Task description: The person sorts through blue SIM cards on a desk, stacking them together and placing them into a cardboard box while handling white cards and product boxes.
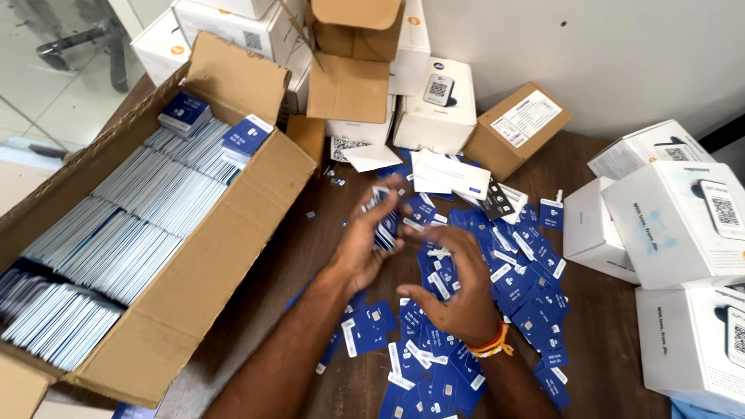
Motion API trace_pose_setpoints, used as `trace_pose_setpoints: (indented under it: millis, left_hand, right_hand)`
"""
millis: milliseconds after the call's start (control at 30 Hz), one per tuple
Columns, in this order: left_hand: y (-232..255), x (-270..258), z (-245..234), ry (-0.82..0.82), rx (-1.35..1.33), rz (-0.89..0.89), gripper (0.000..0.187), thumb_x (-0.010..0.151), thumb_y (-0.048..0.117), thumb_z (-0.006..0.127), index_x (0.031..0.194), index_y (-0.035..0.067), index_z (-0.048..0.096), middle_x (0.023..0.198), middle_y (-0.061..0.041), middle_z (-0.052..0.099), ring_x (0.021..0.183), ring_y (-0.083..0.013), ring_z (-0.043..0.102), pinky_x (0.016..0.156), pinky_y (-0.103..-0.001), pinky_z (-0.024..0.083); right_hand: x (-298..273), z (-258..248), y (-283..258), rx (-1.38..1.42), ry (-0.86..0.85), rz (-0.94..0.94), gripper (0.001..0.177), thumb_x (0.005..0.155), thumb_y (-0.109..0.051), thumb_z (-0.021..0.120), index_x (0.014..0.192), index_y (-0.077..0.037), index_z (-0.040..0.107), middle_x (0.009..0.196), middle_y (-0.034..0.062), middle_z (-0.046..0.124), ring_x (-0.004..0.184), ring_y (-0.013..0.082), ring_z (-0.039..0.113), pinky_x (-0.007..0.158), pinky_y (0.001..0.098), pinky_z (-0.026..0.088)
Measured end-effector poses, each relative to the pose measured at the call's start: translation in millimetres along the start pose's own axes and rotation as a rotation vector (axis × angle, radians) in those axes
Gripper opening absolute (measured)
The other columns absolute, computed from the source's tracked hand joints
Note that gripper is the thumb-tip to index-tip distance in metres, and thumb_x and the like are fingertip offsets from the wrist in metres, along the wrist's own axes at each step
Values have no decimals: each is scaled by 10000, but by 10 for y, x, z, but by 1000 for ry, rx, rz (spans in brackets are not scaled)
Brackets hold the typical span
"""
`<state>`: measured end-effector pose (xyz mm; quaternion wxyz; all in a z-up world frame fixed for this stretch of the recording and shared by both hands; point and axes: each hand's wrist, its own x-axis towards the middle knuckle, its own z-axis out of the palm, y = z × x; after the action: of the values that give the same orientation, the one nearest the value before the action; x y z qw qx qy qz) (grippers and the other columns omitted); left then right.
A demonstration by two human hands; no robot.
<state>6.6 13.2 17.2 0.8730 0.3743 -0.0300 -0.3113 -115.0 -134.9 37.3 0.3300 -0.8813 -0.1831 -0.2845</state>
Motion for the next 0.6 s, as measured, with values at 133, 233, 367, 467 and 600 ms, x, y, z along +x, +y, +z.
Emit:
trace_pose_setpoints:
  millis: [133, 233, 367, 467, 600]
  left_hand:
    - [146, 62, -199, 121, 11, 94, 246, 934, 255, 677, 1152, 161, 611, 902, -8, 655, 697, -106, 646, 541, -220, 533]
    - [147, 91, -285, 86, -20, 128, 175, 929, 180, 700, 1075, 128, 619, 904, -13, 649, 730, -122, 667, 558, -235, 532]
    - [106, 99, -277, 59, 20, 104, 146, 925, 189, 701, 1044, 137, 634, 891, -1, 646, 720, -113, 657, 542, -233, 507]
    - [133, 85, -229, 63, 42, 100, 164, 918, 203, 703, 1053, 134, 642, 904, -2, 658, 715, -108, 658, 538, -232, 506]
    - [245, -44, -101, 85, 244, 132, 153, 911, 231, 716, 1035, 159, 660, 958, -5, 700, 750, -90, 650, 586, -239, 510]
  right_hand:
    - [-1, 61, -97, 66, -415, 69, 514, 753, -478, 953, 1099, -151, 759, 1135, 19, 705, 1130, 217, 661, 1009, 408, 495]
    - [40, 147, -262, 33, -533, -14, 700, 643, -488, 931, 1172, -73, 737, 1171, 115, 616, 1135, 306, 544, 969, 452, 422]
    - [61, 195, -354, 0, -597, 56, 652, 609, -479, 935, 1119, -116, 751, 1152, 97, 595, 1144, 303, 515, 965, 449, 407]
    - [59, 220, -354, -13, -640, 154, 590, 597, -491, 938, 1020, -123, 755, 1115, 73, 594, 1130, 288, 519, 971, 434, 417]
    - [52, 222, -334, 25, -635, 199, 539, 614, -455, 947, 945, -100, 712, 1088, 62, 596, 1088, 281, 521, 927, 412, 433]
